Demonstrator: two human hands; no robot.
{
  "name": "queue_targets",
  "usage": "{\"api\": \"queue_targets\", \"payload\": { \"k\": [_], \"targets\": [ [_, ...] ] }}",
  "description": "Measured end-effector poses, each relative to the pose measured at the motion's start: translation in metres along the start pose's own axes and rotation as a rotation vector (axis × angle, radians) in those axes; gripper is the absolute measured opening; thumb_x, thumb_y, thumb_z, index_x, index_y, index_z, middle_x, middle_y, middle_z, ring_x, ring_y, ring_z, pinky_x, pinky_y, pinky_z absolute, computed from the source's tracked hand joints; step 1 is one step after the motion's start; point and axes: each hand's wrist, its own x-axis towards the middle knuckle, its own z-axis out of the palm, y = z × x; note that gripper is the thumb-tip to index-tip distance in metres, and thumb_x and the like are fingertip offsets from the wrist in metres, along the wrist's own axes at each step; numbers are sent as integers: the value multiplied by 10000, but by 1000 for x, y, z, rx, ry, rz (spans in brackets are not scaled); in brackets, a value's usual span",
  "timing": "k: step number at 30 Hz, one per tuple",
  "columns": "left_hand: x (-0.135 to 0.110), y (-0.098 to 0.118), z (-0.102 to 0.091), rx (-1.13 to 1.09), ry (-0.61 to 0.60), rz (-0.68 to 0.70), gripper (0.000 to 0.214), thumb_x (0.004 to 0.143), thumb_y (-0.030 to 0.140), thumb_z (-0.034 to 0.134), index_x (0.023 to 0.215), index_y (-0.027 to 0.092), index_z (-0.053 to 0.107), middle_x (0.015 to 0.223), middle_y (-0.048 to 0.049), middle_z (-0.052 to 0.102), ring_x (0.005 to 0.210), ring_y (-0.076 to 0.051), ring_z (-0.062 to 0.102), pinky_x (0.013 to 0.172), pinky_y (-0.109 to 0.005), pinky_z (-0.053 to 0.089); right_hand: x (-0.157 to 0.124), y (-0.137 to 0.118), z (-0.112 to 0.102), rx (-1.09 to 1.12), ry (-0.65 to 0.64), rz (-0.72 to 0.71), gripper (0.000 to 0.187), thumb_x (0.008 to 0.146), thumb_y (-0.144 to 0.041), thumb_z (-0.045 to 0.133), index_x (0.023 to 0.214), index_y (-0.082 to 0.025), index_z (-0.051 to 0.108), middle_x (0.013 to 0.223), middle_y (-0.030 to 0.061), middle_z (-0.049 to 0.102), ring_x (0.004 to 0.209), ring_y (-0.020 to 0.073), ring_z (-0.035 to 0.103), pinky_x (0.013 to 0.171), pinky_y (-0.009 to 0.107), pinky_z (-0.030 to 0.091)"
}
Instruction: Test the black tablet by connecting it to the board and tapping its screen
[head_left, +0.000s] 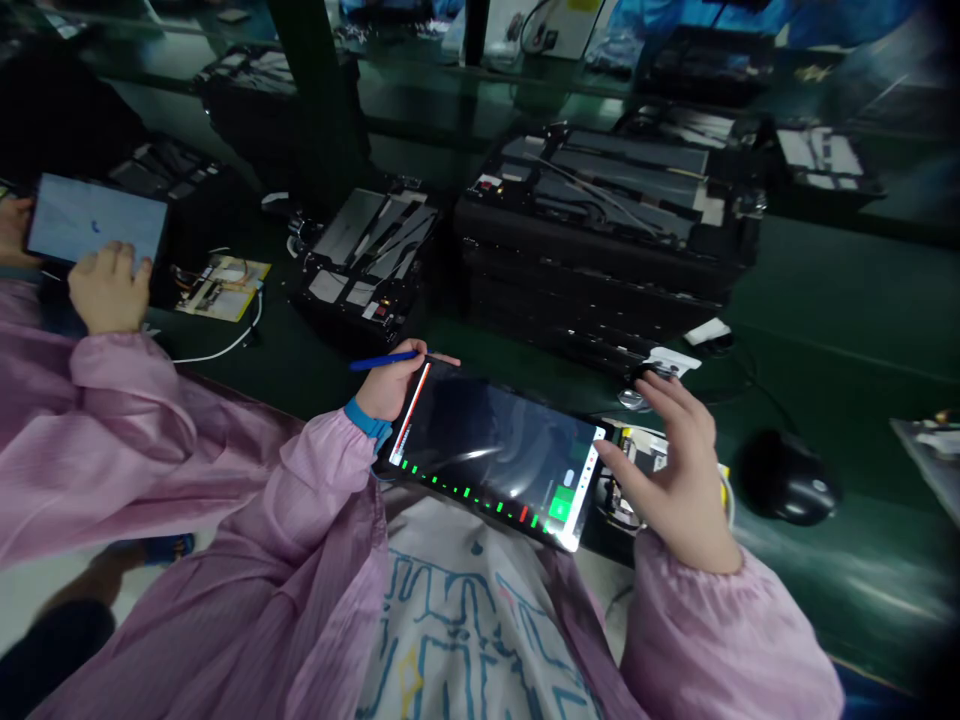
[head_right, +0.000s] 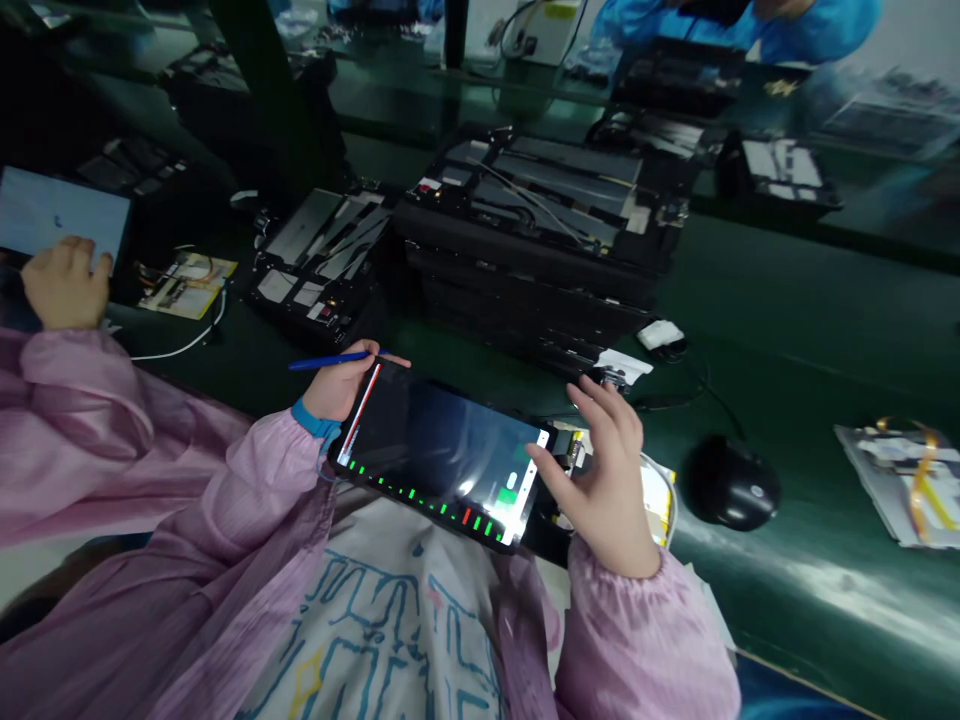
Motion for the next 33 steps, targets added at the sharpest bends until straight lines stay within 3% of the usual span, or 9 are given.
{"api": "queue_targets", "payload": {
  "k": [4,8,14,24,29,33],
  "targets": [
    [0,1,-2,5,5,-6,160,776,134,604,791,181,451,875,-78,733,772,-218,677,779,-352,484,1,29,15,143,182,118,350,843,-375,620,1151,-212,591,1153,105,595,1121,276,541,982,490,413],
    [1,1,-4,21,15,-11,149,785,146,602,803,178,458,877,-79,731,704,-197,667,708,-321,487,-2,41,28,256,289,249,229,844,-384,596,965,-190,618,954,78,630,932,244,597,850,438,473],
    [1,3,-3,49,1,-12,154,790,167,600,814,185,449,898,-81,731,686,-190,659,679,-315,493,-1,35,26,226,158,162,192,892,-346,513,881,-188,621,850,60,639,828,221,603,743,362,464],
    [0,1,-4,47,-7,-15,208,774,203,640,822,187,438,920,-107,728,682,-180,645,668,-297,470,-6,36,27,211,37,126,181,906,-328,499,886,-196,622,858,52,642,816,213,603,723,337,446],
    [-2,0,-4,56,-1,1,194,771,201,634,803,185,443,868,-85,730,537,-127,569,574,-257,418,-7,34,26,182,30,104,188,905,-331,497,870,-195,622,855,57,645,810,216,606,705,332,447],
    [-2,0,-5,46,4,9,186,765,193,627,806,182,446,852,-91,730,649,-171,629,629,-270,443,-7,34,27,184,40,91,186,903,-326,497,862,-195,623,844,50,644,801,218,606,699,329,441]
  ]
}}
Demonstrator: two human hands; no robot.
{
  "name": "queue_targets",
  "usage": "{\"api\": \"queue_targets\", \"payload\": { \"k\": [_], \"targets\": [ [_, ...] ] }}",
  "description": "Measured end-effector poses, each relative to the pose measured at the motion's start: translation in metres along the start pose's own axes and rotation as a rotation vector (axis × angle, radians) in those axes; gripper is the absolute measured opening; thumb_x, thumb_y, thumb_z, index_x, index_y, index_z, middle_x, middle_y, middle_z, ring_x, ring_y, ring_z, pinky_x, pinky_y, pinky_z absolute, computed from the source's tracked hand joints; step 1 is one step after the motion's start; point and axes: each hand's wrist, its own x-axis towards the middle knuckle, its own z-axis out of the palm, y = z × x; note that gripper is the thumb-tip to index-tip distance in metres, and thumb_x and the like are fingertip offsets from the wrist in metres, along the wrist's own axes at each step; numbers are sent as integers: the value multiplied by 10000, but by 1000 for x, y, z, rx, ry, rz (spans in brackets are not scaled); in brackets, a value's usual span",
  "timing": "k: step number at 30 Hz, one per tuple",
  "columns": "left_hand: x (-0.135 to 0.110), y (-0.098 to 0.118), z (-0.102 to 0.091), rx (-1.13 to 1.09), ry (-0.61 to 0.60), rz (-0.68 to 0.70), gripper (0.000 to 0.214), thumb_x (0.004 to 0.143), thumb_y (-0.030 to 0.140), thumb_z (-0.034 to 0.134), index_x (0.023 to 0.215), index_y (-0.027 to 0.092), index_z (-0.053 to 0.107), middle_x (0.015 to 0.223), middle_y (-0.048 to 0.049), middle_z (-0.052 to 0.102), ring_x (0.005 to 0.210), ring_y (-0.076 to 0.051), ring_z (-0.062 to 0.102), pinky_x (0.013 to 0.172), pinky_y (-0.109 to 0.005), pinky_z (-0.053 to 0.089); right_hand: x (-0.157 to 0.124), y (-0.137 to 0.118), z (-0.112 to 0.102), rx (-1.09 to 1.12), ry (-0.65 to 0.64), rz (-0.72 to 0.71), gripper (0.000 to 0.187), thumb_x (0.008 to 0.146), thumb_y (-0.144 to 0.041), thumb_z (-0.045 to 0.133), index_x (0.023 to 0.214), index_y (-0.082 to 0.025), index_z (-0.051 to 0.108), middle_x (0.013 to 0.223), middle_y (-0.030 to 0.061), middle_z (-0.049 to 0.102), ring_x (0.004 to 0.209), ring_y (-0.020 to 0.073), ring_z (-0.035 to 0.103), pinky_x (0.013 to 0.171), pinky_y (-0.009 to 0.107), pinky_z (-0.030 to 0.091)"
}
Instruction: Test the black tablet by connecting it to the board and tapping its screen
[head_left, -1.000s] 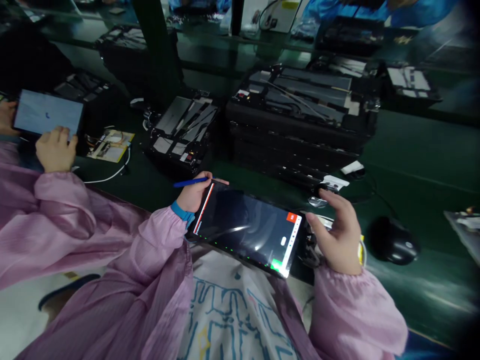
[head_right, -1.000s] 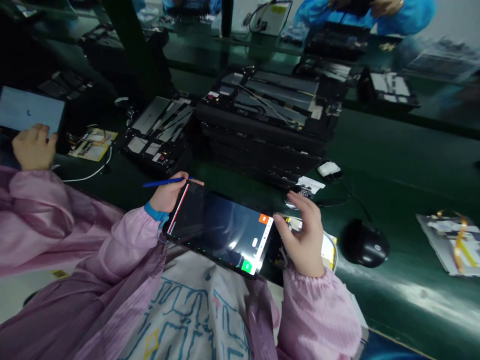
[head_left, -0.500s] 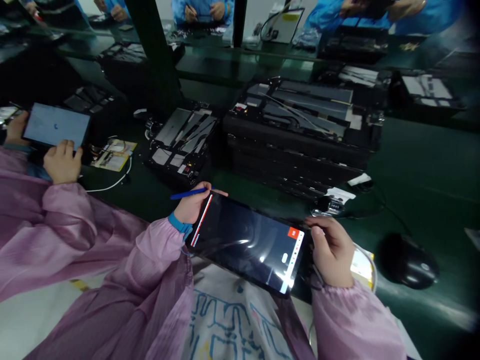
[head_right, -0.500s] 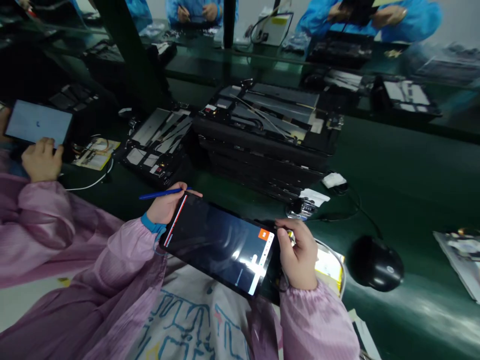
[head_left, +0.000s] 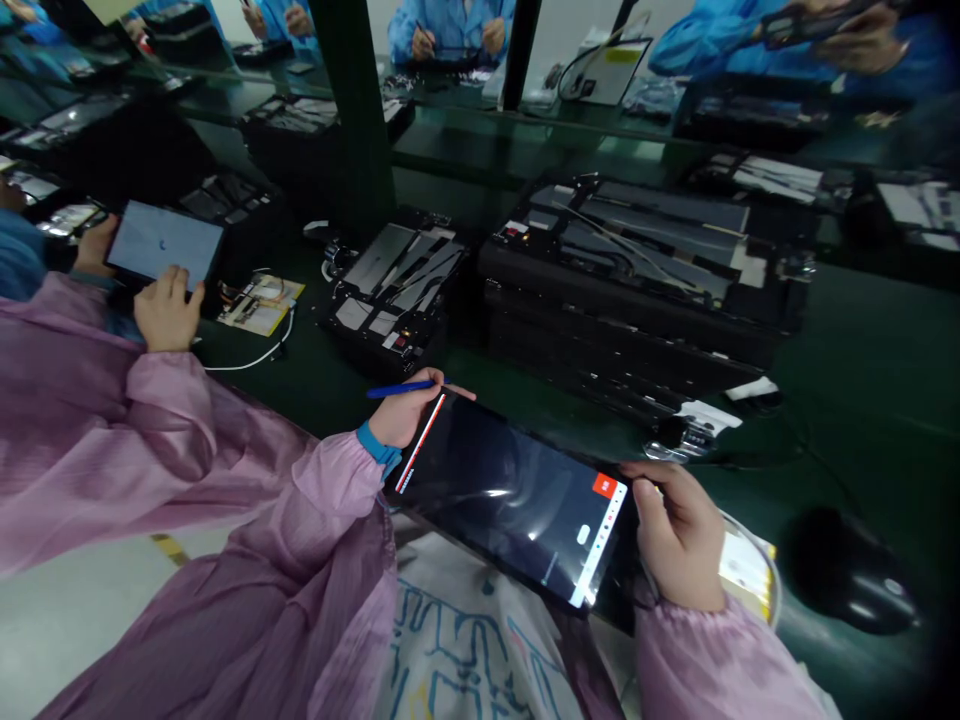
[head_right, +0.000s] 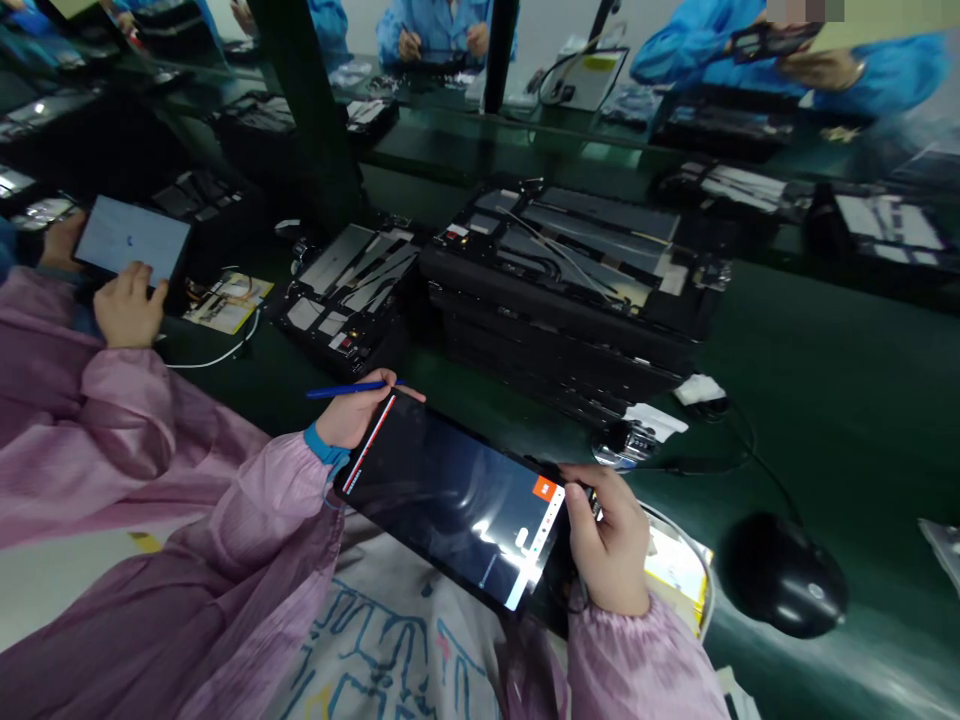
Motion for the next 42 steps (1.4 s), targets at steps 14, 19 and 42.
{"api": "queue_targets", "payload": {
  "k": [14,19,42],
  "targets": [
    [3,2,0,44,9,-12,166,785,171,599,808,183,435,881,-95,728,708,-203,663,644,-301,485,2,-1,0,-28,-2,-39,158,918,-304,501,890,-200,616,853,44,641,826,206,599,718,327,445],
    [4,3,0,24,1,-23,152,785,160,595,814,181,448,919,-80,728,620,-159,630,593,-265,455,4,-2,0,-28,-11,-55,145,919,-294,506,891,-204,616,856,45,643,830,209,602,720,335,454],
    [6,5,3,9,16,-32,146,772,129,594,809,177,461,1015,-102,716,864,-234,679,826,-396,514,5,-2,-1,-14,-38,-80,119,920,-232,503,898,-210,618,858,42,628,826,195,598,719,336,462]
  ]
}}
